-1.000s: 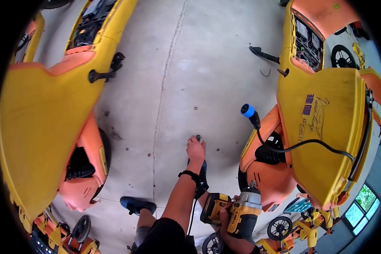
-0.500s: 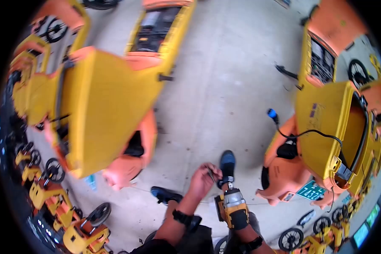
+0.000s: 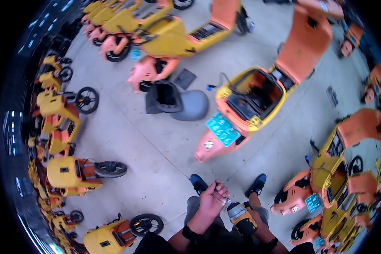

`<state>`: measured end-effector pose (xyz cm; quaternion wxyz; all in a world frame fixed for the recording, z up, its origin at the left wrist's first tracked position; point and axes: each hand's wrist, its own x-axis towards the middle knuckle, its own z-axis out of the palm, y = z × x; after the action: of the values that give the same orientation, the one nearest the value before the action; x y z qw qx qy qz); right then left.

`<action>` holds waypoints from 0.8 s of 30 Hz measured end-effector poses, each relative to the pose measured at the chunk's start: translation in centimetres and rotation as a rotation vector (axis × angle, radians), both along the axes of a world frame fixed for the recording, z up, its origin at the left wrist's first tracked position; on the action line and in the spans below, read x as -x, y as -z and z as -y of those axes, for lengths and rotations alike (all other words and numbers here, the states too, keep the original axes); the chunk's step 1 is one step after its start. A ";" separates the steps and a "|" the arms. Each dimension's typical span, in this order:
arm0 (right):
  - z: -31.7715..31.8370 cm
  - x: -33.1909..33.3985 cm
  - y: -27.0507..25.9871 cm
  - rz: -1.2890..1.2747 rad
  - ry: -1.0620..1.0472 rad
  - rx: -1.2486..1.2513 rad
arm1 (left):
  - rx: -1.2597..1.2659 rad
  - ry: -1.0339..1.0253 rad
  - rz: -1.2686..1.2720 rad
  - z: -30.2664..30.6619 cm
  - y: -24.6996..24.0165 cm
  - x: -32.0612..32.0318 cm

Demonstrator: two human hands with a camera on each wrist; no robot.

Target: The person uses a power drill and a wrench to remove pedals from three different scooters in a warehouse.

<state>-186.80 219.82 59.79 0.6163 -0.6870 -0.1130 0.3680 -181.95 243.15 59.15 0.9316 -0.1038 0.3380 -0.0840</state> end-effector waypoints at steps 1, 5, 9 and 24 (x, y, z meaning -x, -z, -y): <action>-1.5 -0.3 -0.6 0.156 -0.045 0.034 | -0.030 -0.021 0.014 -1.7 -2.5 0.5; -10.4 -2.8 -9.4 0.291 -0.182 0.051 | -0.241 -0.173 0.002 -9.3 -12.3 2.1; -17.2 -3.3 -12.3 0.254 -0.299 -0.122 | -0.166 -0.440 0.198 -17.3 -17.4 4.7; -31.1 -11.0 -18.8 -0.012 -0.454 -0.307 | -0.472 -0.588 0.358 -26.0 -29.8 2.7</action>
<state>-175.83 250.90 78.59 0.6156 -0.5406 -0.3148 0.4793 -184.60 269.19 88.91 0.9582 0.0368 0.1366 0.2488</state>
